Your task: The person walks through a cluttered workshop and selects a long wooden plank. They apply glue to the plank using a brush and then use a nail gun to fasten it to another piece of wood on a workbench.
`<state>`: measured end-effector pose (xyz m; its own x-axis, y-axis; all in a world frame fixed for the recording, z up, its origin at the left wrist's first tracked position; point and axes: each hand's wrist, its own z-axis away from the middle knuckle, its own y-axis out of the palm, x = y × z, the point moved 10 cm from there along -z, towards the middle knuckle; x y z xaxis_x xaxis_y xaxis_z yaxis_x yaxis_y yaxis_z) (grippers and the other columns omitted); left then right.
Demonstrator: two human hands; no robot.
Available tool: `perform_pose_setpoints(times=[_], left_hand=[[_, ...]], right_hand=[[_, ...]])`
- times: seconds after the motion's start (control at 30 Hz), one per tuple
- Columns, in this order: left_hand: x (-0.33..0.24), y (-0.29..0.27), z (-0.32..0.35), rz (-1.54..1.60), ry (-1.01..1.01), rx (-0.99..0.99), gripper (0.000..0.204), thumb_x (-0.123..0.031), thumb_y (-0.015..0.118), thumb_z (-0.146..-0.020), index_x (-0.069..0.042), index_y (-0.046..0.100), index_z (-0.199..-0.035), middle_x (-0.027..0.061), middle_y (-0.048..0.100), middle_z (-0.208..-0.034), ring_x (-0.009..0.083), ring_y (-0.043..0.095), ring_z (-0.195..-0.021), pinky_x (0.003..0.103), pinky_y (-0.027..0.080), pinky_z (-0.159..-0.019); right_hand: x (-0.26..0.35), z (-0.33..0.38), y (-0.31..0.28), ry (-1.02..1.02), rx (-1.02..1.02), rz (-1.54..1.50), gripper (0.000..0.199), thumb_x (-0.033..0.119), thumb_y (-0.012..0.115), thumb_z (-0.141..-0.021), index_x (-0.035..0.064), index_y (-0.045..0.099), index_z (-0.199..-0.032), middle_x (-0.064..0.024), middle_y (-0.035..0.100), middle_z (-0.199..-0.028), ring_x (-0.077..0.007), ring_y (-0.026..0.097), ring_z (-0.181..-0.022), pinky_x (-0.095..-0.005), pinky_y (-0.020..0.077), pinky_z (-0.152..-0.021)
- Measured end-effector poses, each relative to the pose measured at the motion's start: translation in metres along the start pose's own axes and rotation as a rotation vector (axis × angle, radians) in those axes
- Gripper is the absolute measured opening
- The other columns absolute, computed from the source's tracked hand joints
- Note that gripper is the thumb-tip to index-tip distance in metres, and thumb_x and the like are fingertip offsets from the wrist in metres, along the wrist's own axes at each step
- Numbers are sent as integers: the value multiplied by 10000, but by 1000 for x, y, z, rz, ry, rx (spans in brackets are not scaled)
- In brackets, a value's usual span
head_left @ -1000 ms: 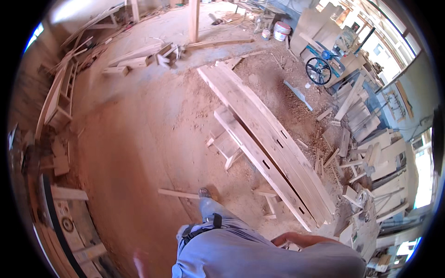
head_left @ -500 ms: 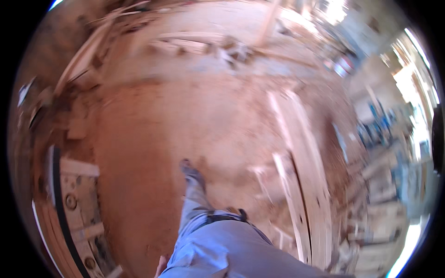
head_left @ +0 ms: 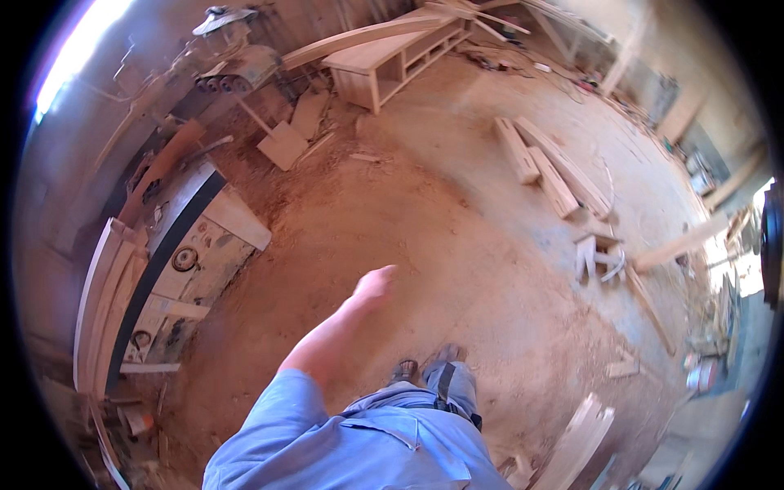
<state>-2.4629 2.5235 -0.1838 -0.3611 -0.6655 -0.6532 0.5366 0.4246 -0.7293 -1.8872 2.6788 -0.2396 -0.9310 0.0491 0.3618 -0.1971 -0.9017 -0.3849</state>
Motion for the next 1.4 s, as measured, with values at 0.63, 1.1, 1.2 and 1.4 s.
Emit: perform_pose_setpoints(times=[0.63, 1.1, 1.2, 1.4], left_hand=[[195, 37, 22, 65, -1179, 60, 402, -237, 565, -817, 8, 695, -1107, 240, 670, -1205, 388, 627, -1161, 446, 506, -996], [73, -101, -568, -42, -552, 106, 353, -218, 547, -836, -49, 679, -1116, 246, 689, -1105, 435, 646, -1050, 511, 522, -920], [59, -185, -722, -49, -529, -59, 347, -186, 558, -846, -53, 668, -1146, 238, 691, -1112, 426, 647, -1057, 509, 520, -923], [-34, -232, -978, 155, -347, -251, 323, -173, 547, -885, -49, 648, -1165, 251, 698, -1043, 443, 655, -1017, 512, 525, -901]], right_hand=[[773, -280, -449, -872, -494, 1009, 432, 99, 668, -781, 0, 630, -1200, -261, 626, -1187, -446, 605, -1076, -472, 496, -970], [1189, -53, -454, -1263, 352, 1343, 442, 201, 701, -885, 25, 622, -1282, -158, 694, -1175, -299, 680, -1055, -390, 539, -924], [1209, -58, -493, -1063, 409, 1108, 523, 277, 755, -843, 39, 637, -1294, -207, 668, -1241, -306, 645, -1178, -433, 484, -1040], [1200, -262, -545, -619, 414, 437, 398, 182, 702, -887, 32, 646, -1251, -144, 697, -1180, -275, 671, -1077, -382, 538, -926]])
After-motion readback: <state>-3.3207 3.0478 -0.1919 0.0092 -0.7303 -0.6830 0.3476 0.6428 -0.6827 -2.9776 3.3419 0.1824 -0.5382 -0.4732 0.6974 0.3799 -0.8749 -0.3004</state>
